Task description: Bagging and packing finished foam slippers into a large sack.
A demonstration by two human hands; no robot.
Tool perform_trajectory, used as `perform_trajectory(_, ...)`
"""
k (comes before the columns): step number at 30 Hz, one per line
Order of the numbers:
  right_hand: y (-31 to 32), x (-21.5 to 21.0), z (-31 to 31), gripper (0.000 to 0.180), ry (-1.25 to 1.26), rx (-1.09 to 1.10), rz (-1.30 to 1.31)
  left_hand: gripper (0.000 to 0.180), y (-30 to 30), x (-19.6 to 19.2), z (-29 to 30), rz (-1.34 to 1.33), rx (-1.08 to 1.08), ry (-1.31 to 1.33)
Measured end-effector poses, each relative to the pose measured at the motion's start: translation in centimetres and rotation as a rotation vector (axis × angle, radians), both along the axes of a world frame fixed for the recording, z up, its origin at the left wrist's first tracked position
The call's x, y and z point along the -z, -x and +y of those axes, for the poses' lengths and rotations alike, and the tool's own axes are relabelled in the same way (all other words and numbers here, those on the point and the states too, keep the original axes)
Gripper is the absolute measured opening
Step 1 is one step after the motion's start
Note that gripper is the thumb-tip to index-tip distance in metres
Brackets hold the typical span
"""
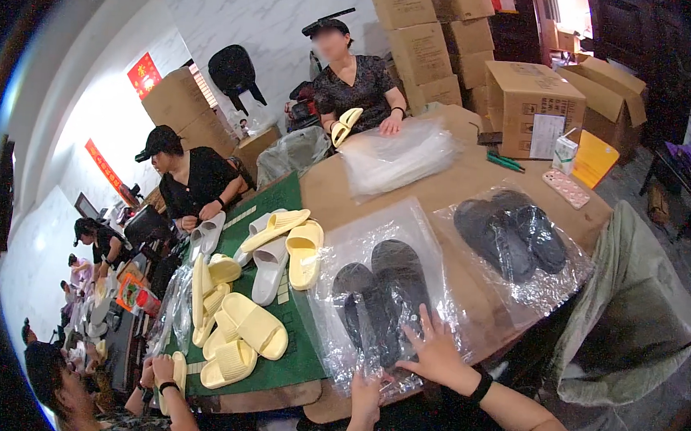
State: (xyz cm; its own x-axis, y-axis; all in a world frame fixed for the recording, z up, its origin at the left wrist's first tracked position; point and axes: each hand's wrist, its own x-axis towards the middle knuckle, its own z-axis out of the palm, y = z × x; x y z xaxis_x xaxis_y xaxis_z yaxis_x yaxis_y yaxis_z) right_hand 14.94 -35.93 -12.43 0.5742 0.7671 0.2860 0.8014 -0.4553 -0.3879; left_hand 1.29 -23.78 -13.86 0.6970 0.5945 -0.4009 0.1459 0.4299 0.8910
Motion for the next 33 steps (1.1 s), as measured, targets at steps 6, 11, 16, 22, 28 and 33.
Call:
perform_trajectory(6, 0.4, -0.6, 0.7, 0.071, 0.037, 0.077, 0.042, 0.014, -0.2, 0.8, -1.1, -0.073, -0.069, -0.072)
perform_trajectory(11, 0.7, -0.4, 0.5, 0.062, 0.014, 0.096, 0.042, 0.019, -0.1, -0.1, -1.3, 0.050, 0.053, 0.116)
perform_trajectory(16, 1.3, -2.4, -0.6, 0.045, -0.055, 0.061, -0.028, 0.021, -0.6, -0.3, -2.2, 0.033, 0.073, -0.004)
perform_trajectory(22, 1.9, -2.0, -0.4, 0.034, 0.088, -0.323, 0.335, 0.016, -0.5, -0.9, -2.9, -0.034, 0.019, 0.096)
perform_trajectory(28, 2.1, -0.6, -0.3, 0.041, -0.025, -0.335, 0.154, 0.009, 0.2, 0.1, -1.5, 0.003, 0.080, 0.153)
perform_trajectory(33, 3.6, -6.5, -2.0, 0.047, -0.191, -0.520, 0.343, 0.011, 0.4, 0.8, -0.7, -0.146, 0.039, 0.101)
